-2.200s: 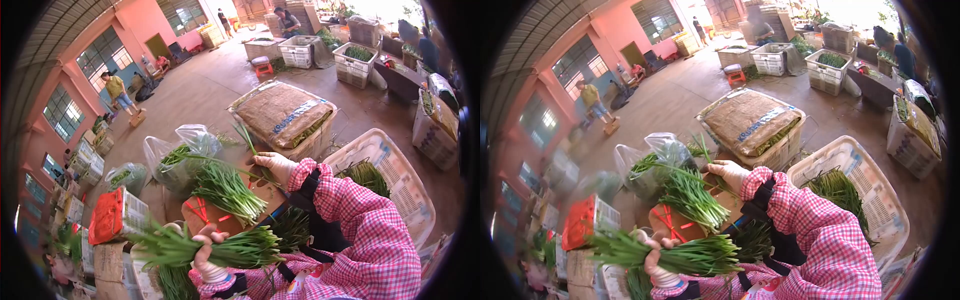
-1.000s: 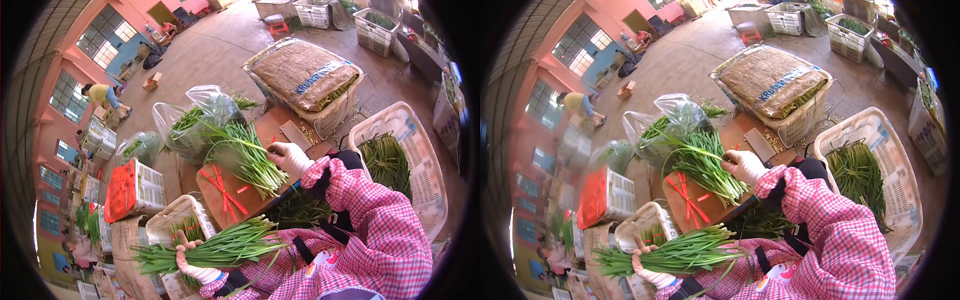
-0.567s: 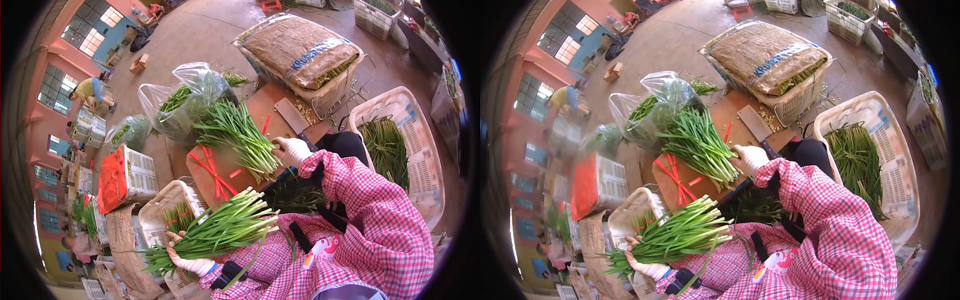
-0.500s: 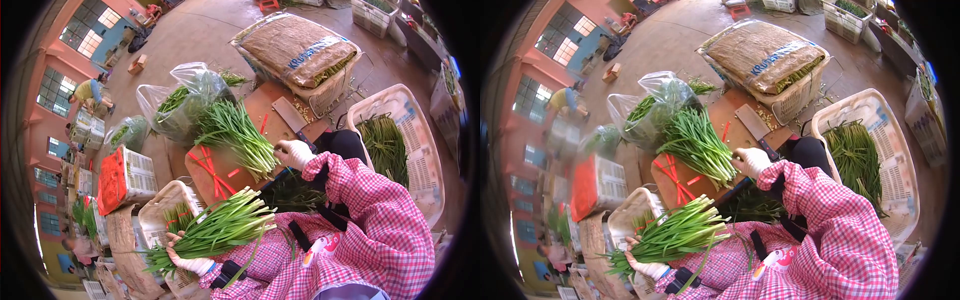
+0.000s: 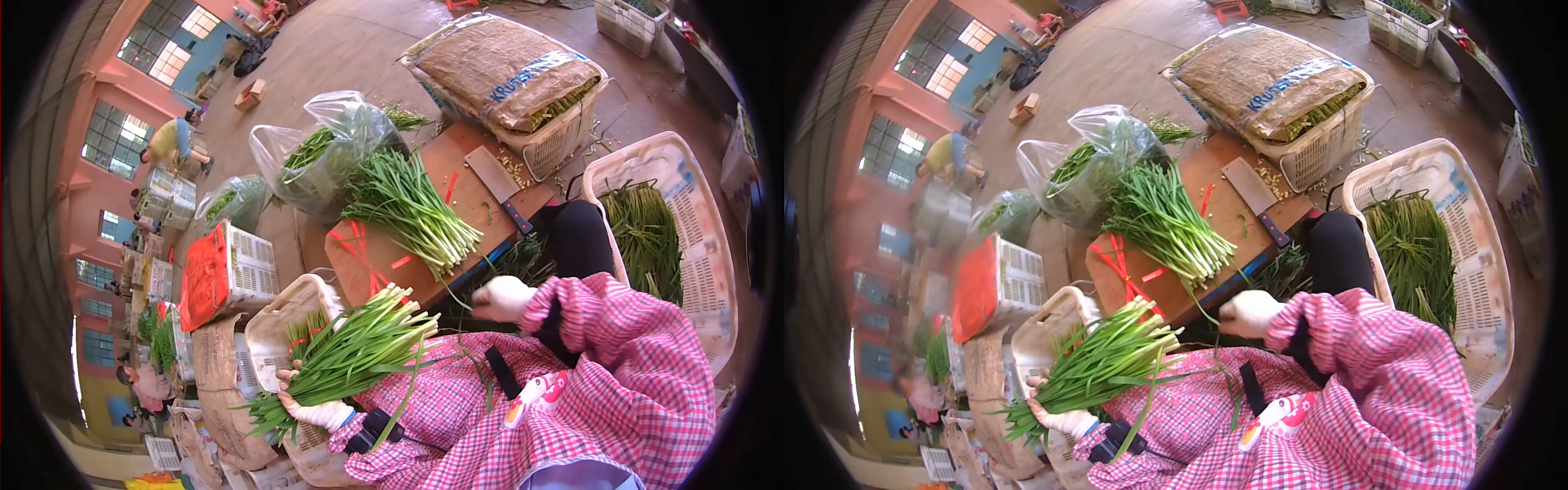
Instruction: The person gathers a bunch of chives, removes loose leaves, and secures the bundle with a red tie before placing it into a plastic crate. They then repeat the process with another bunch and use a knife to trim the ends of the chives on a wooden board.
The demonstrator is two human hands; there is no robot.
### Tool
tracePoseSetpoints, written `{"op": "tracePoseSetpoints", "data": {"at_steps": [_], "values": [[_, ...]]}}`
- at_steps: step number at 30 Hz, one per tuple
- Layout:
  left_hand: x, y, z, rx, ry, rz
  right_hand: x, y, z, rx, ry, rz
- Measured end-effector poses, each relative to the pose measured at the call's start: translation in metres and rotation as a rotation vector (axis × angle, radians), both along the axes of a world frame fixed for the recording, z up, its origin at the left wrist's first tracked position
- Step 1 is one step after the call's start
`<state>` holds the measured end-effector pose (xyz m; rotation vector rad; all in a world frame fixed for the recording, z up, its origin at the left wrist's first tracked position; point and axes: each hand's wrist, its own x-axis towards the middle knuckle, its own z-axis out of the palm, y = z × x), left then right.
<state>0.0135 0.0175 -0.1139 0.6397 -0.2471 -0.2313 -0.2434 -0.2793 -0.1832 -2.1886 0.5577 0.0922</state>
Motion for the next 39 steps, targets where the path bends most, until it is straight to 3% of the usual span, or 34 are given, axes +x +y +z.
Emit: {"op": "tracePoseSetpoints", "data": {"at_steps": [1,4,7,9,10,11,13,17,19,21,25,33,35,37,39], "values": [[-0.001,-0.002,0.002,-0.008,-0.023,0.004,-0.015,0.004,-0.009,-0.124,-0.041,0.174],[-0.004,-0.006,0.008,-0.037,-0.094,0.013,-0.054,0.011,0.018,-0.181,0.144,0.682],[-0.003,-0.01,0.014,-0.033,-0.127,0.069,-0.068,0.009,0.07,-0.312,0.432,0.773],[-0.001,-0.012,0.016,-0.052,-0.127,0.1,-0.068,0.001,0.084,-0.291,0.222,0.516],[-0.003,-0.014,0.018,-0.072,-0.111,0.114,-0.07,-0.003,0.075,-0.208,-0.168,0.333],[-0.003,-0.015,0.018,-0.076,-0.114,0.11,-0.065,-0.003,0.082,-0.021,-0.334,0.167],[-0.002,-0.015,0.018,-0.036,-0.223,0.075,-0.044,0.0,0.08,0.086,-0.534,-0.045],[-0.011,-0.021,0.026,-0.044,-0.175,0.083,-0.004,0.012,0.06,0.435,-0.605,-0.161],[-0.014,-0.022,0.028,-0.039,-0.197,0.056,0.011,0.023,0.061,0.805,-0.599,-0.162],[-0.018,-0.023,0.031,-0.033,-0.22,0.031,0.025,0.032,0.052,0.836,-0.46,-0.181],[-0.026,-0.027,0.037,-0.044,-0.167,0.034,0.042,0.044,0.033,1.14,-0.449,-0.261],[-0.027,-0.028,0.023,0.097,-0.138,0.077,0.045,0.057,0.034,1.333,-0.5,-0.39],[-0.026,-0.029,0.019,0.048,-0.111,0.009,0.048,0.058,0.027,1.264,-0.517,-0.394],[-0.04,-0.039,0.035,0.013,0.199,0.042,0.047,0.055,0.027,1.039,-0.519,-0.366],[-0.033,-0.037,0.024,0.068,0.082,0.095,0.041,0.051,0.033,1.142,-0.491,-0.312]]}}
